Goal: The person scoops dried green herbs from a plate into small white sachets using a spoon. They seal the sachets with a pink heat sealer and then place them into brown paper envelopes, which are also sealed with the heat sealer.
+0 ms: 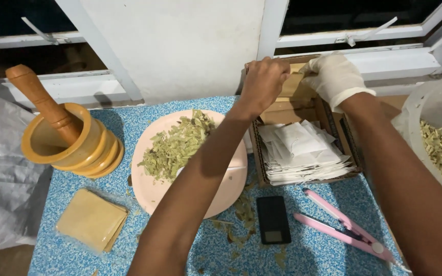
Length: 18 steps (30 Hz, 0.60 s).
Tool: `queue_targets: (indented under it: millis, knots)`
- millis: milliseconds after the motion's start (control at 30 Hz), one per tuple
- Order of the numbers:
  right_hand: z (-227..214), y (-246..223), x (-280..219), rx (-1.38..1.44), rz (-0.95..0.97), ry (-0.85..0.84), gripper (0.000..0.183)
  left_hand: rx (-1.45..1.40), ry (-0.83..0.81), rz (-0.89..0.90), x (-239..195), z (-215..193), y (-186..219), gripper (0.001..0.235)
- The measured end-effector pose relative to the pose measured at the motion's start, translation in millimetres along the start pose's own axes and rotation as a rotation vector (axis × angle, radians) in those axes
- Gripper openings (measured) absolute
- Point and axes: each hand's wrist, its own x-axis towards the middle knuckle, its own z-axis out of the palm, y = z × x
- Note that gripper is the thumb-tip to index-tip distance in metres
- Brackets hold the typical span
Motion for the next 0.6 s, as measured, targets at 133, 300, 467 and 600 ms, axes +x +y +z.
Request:
queue_targets:
  millis: [133,300,467,600]
  knots:
    - [11.7,1.4,6.5,-0.046,-0.029,-0.01,0.033,0.039,-0.028,0.003,-0.9,13.0,-7.9,0.004]
    - [21.0,-6.0,-0.2,-0.163,-0.006,0.103,0.044,0.166,-0.096,-0.027,-4.1,25.5,-12.9,0.01]
    - [-4.4,-33.8,-45.8,-0.023,0.046,0.204,0.041,0.255,-0.064,0.008,-2.4,16.8,-1.1,0.01]
    - [20.0,-33.9,-48.3,0.066,0.053,-0.063,0.026,0.286,-0.055,0.015,-4.6,5.4,7.8,0.013]
